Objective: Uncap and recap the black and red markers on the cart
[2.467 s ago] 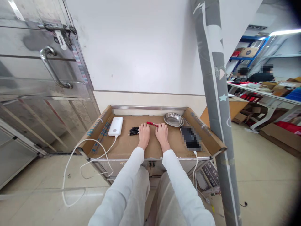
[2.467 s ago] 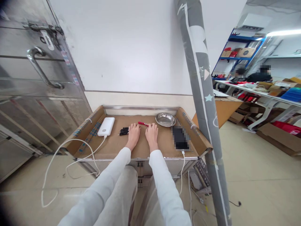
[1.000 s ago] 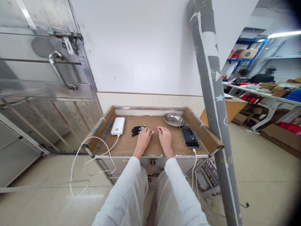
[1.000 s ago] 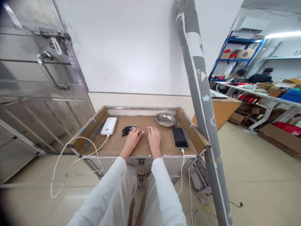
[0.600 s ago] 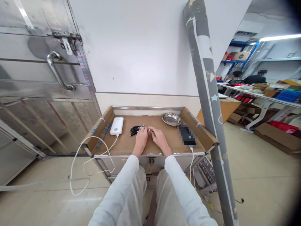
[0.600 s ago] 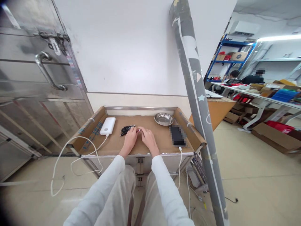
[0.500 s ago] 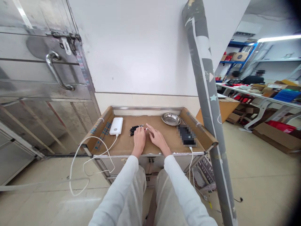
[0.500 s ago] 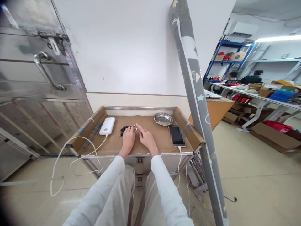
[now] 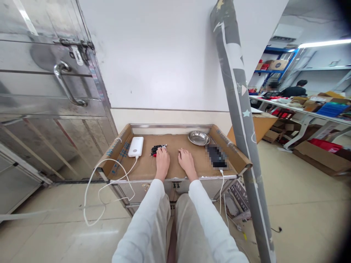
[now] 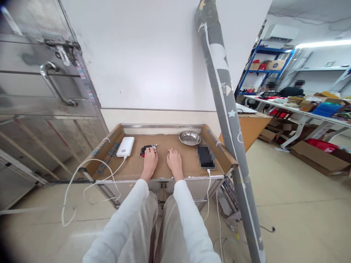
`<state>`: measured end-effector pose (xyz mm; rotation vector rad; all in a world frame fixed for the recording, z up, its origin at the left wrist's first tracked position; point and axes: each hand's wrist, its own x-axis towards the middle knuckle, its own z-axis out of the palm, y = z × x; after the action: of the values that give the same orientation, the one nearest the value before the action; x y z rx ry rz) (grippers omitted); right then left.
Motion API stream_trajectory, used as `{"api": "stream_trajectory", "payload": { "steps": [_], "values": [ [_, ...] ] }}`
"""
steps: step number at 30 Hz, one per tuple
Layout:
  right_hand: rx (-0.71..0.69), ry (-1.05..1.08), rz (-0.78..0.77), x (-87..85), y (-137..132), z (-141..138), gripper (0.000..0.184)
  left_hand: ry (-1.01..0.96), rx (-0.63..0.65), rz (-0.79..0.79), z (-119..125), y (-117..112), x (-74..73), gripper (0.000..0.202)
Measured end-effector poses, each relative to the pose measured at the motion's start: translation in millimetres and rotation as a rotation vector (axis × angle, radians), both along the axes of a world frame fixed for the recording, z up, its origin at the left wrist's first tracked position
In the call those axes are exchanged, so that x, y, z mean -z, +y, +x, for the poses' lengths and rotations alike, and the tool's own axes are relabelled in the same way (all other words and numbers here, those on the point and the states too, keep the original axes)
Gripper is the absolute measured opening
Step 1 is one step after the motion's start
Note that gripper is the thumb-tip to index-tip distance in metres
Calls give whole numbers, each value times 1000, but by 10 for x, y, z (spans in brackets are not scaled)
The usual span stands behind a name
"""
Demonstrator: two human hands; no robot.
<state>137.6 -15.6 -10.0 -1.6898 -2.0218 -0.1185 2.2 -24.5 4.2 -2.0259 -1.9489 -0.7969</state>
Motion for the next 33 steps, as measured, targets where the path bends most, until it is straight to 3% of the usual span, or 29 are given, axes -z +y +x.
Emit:
{"api": "stream_trajectory", "payload": {
  "steps": [4,6,23,26,30,33],
  "values": [
    [4,11,2,13,9,2,31,-87,284,-92,-10,14,25,16],
    [6,22,1,12,4,5,30,-102,341,-144,-15,7,48,15],
    [-18,63,2,-9,-1,32,29,-63,321,-148,-15,-47,20,15],
    [-17,54,2,-25,-14,26,28,5,180,-50,-7,-118,-11,18],
    [-32,30,7,-32,-24,6,28,-26,-197,51,-16,-236,-21,25],
    [-52,16,22,-29,-18,-10,26,1,-289,23,-33,-302,0,23]
  ]
}}
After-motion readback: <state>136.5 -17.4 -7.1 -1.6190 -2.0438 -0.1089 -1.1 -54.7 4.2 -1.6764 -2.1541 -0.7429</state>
